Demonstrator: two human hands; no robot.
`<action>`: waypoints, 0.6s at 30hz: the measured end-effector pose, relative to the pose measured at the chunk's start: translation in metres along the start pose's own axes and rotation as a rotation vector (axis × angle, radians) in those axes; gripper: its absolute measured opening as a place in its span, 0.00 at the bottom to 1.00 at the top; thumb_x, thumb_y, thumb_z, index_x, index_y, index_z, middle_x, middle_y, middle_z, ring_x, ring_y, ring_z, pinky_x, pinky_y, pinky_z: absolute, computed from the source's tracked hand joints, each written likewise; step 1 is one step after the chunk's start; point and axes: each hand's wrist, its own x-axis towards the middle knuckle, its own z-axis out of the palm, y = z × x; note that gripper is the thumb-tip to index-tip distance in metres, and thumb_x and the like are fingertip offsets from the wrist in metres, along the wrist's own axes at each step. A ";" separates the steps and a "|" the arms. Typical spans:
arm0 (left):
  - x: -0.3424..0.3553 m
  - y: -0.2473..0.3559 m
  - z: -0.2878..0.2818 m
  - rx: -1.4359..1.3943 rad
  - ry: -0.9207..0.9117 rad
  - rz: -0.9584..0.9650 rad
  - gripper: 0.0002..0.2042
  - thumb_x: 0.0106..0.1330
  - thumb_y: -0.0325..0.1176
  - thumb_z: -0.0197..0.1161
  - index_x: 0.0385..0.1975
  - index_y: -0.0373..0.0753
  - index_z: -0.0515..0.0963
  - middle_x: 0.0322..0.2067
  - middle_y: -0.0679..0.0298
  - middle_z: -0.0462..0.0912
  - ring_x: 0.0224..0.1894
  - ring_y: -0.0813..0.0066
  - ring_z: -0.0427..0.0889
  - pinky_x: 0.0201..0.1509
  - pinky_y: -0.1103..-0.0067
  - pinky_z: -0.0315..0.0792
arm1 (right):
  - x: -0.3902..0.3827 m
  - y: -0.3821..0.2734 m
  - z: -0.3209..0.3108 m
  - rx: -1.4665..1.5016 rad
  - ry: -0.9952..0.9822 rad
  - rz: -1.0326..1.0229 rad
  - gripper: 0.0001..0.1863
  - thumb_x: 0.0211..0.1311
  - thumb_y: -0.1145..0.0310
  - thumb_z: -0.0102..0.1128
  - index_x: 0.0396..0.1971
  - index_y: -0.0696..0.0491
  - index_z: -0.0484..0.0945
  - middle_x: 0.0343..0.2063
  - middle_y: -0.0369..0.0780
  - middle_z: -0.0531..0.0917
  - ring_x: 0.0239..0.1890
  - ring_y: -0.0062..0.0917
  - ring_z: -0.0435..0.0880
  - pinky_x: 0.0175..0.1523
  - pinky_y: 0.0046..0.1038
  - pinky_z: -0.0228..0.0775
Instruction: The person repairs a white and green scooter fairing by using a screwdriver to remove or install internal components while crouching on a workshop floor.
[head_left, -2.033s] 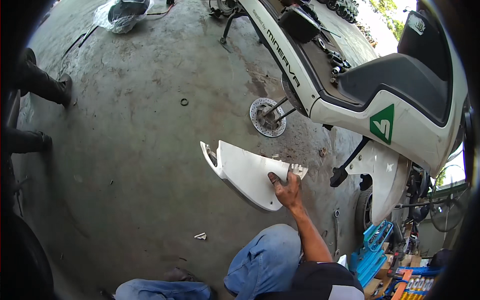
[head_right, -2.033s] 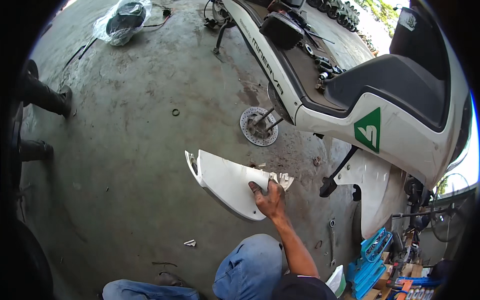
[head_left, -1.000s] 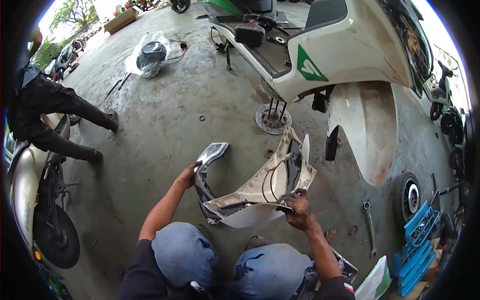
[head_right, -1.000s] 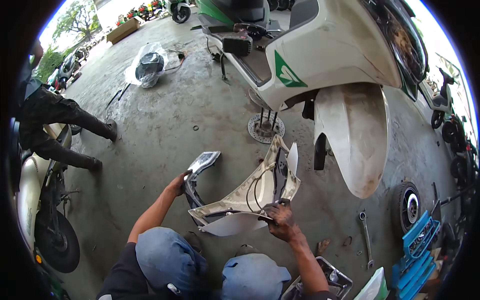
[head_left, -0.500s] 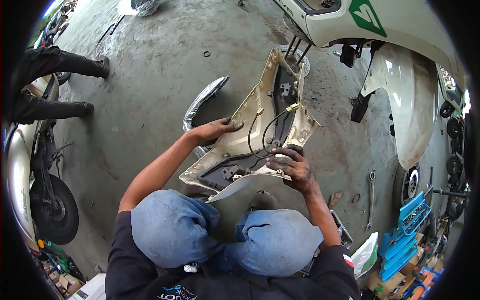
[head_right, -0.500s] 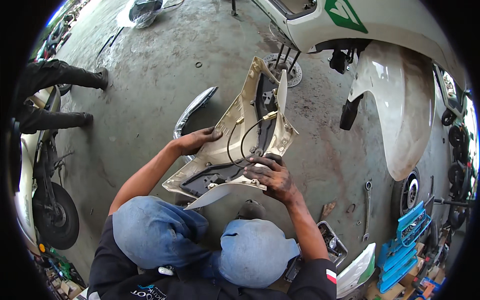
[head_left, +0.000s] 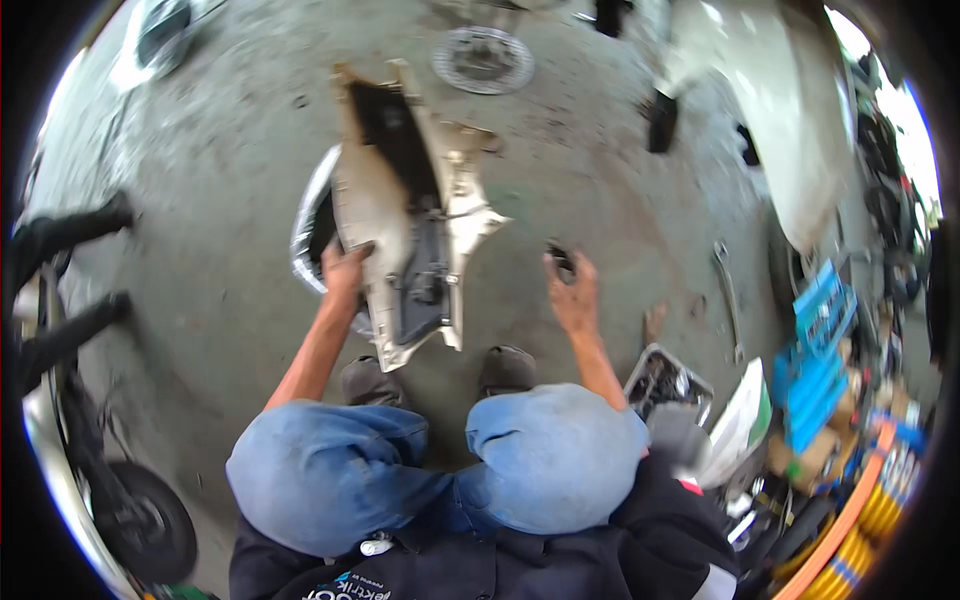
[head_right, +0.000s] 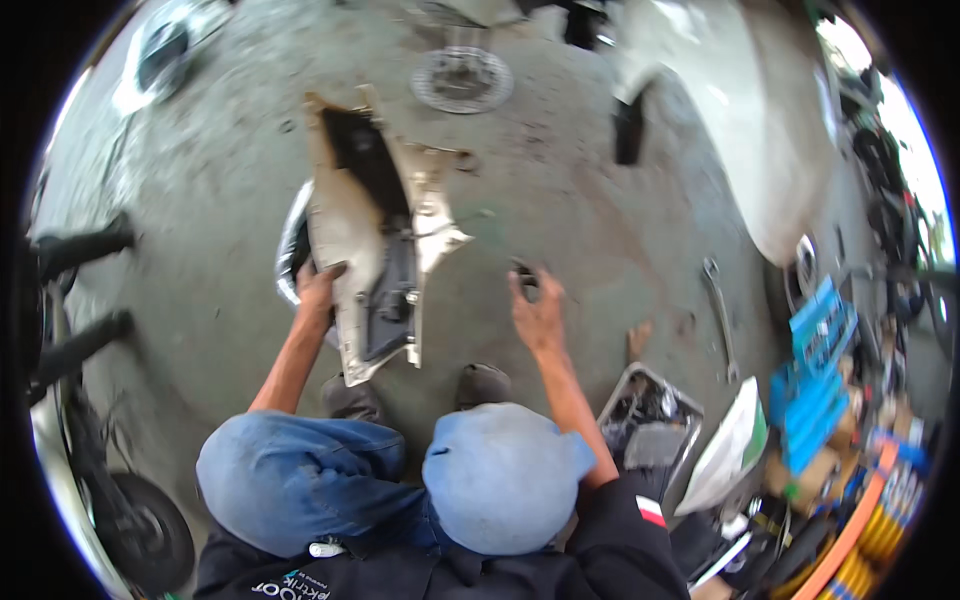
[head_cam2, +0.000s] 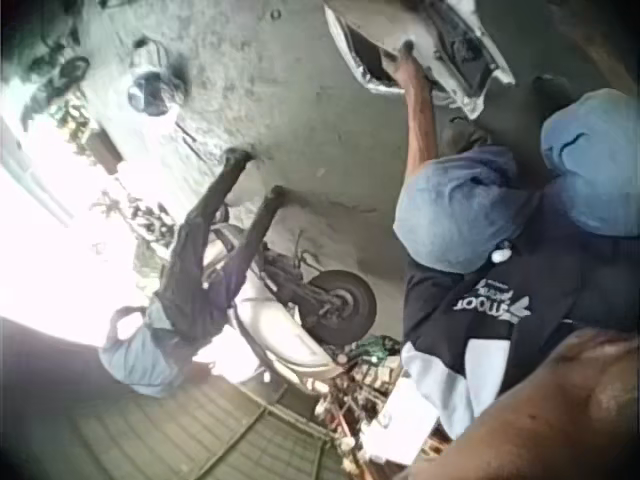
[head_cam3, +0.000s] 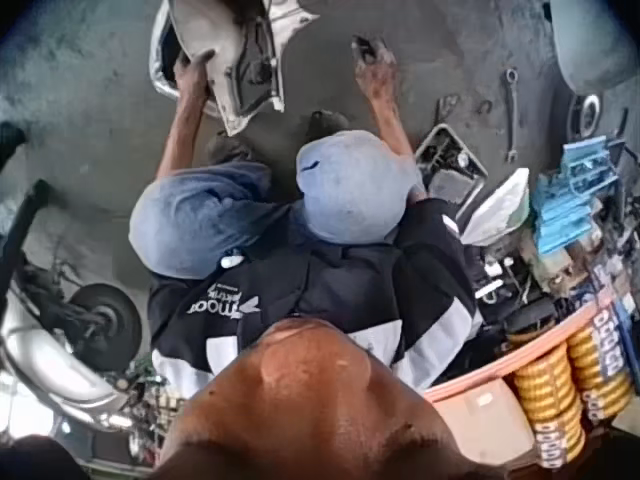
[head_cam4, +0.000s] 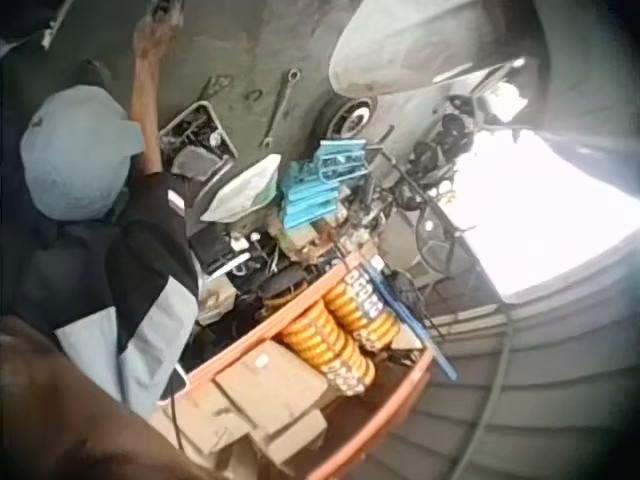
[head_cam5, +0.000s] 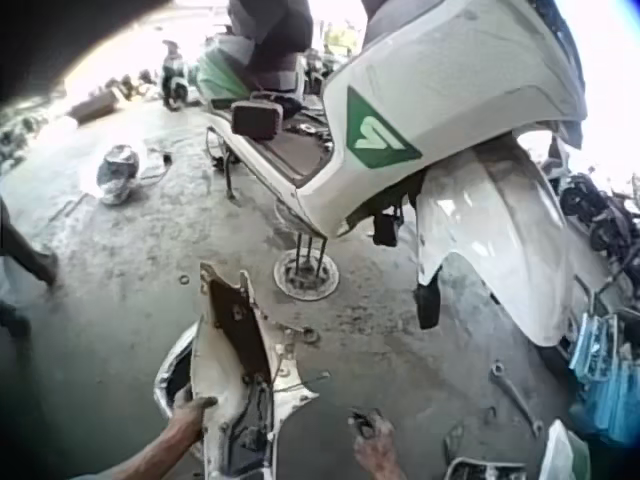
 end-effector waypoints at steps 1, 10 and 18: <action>0.003 -0.007 0.006 -0.081 0.020 -0.036 0.25 0.60 0.20 0.67 0.60 0.31 0.75 0.48 0.55 0.86 0.47 0.65 0.85 0.54 0.72 0.77 | -0.018 0.054 0.012 -0.026 0.088 -0.014 0.19 0.70 0.60 0.65 0.47 0.62 0.82 0.35 0.47 0.86 0.37 0.33 0.85 0.48 0.32 0.76; 0.022 0.020 -0.020 -0.051 -0.064 -0.045 0.31 0.62 0.19 0.62 0.68 0.34 0.67 0.58 0.54 0.78 0.54 0.58 0.82 0.59 0.67 0.79 | -0.174 0.067 0.000 0.078 -0.221 0.504 0.20 0.72 0.52 0.56 0.52 0.52 0.79 0.42 0.55 0.85 0.48 0.53 0.83 0.55 0.49 0.74; 0.047 0.039 -0.011 0.193 -0.365 0.113 0.31 0.70 0.30 0.63 0.71 0.33 0.62 0.61 0.53 0.76 0.60 0.63 0.77 0.66 0.70 0.71 | -0.199 0.083 -0.004 -0.008 -0.187 0.503 0.19 0.71 0.56 0.56 0.51 0.54 0.78 0.42 0.56 0.84 0.47 0.53 0.83 0.54 0.49 0.74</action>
